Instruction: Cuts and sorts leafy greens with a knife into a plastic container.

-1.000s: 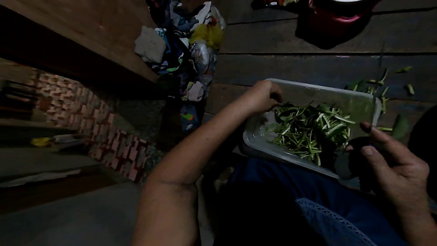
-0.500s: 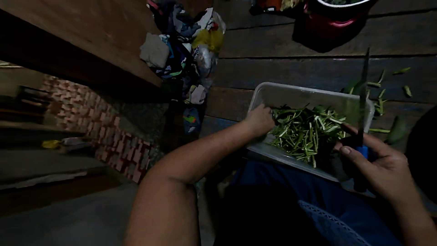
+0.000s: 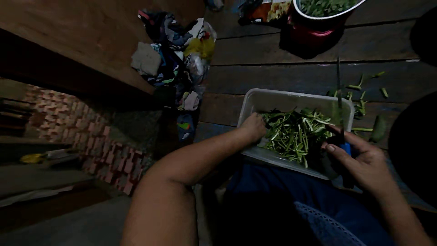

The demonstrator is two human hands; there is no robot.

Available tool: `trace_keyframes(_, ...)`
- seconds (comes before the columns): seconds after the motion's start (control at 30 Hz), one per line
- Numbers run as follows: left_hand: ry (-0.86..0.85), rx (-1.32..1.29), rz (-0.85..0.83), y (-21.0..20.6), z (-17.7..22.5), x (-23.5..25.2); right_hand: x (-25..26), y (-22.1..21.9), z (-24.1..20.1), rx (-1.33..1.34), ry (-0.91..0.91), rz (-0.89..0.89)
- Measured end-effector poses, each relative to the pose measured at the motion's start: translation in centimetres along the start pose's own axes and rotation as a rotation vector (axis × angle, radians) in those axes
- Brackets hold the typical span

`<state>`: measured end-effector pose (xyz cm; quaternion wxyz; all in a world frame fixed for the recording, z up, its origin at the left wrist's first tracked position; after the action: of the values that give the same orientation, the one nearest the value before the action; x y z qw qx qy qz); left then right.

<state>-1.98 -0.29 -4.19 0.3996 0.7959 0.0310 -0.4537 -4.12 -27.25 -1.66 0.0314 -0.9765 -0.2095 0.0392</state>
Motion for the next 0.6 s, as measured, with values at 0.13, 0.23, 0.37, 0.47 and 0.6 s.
trace_keyframes(0.13,-0.027,-0.051,-0.051,-0.1,0.2,-0.6,0.2,-0.3,-0.1,-0.012,-0.018,0.005)
trace_keyframes(0.23,-0.012,-0.086,-0.055,-0.4,0.3,-0.9,0.3,-0.9,-0.6,0.003,-0.046,0.021)
trace_keyframes(0.37,-0.03,-0.099,-0.081,-0.7,-0.1,-1.4,0.5,-1.6,-1.2,-0.03,-0.092,0.002)
trace_keyframes(0.47,0.018,-0.194,-0.095,1.7,-0.9,-2.9,0.3,-2.2,-1.7,-0.071,-0.096,-0.003)
trace_keyframes(0.6,-0.008,-0.546,0.305,4.7,-1.1,-6.6,-0.2,-4.1,-2.3,-0.014,-0.076,-0.028)
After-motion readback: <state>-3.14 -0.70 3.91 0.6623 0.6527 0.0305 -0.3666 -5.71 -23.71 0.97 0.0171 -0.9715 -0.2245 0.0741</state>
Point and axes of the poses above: each hand's wrist, its own x-axis towards the middle knuckle, its own y-axis out of the back of the hand, z = x × y, the point moved 2 cm from there along x, towards the middle knuckle, and after that the axes turned 15 degrees about x, right-handed, at the moved point
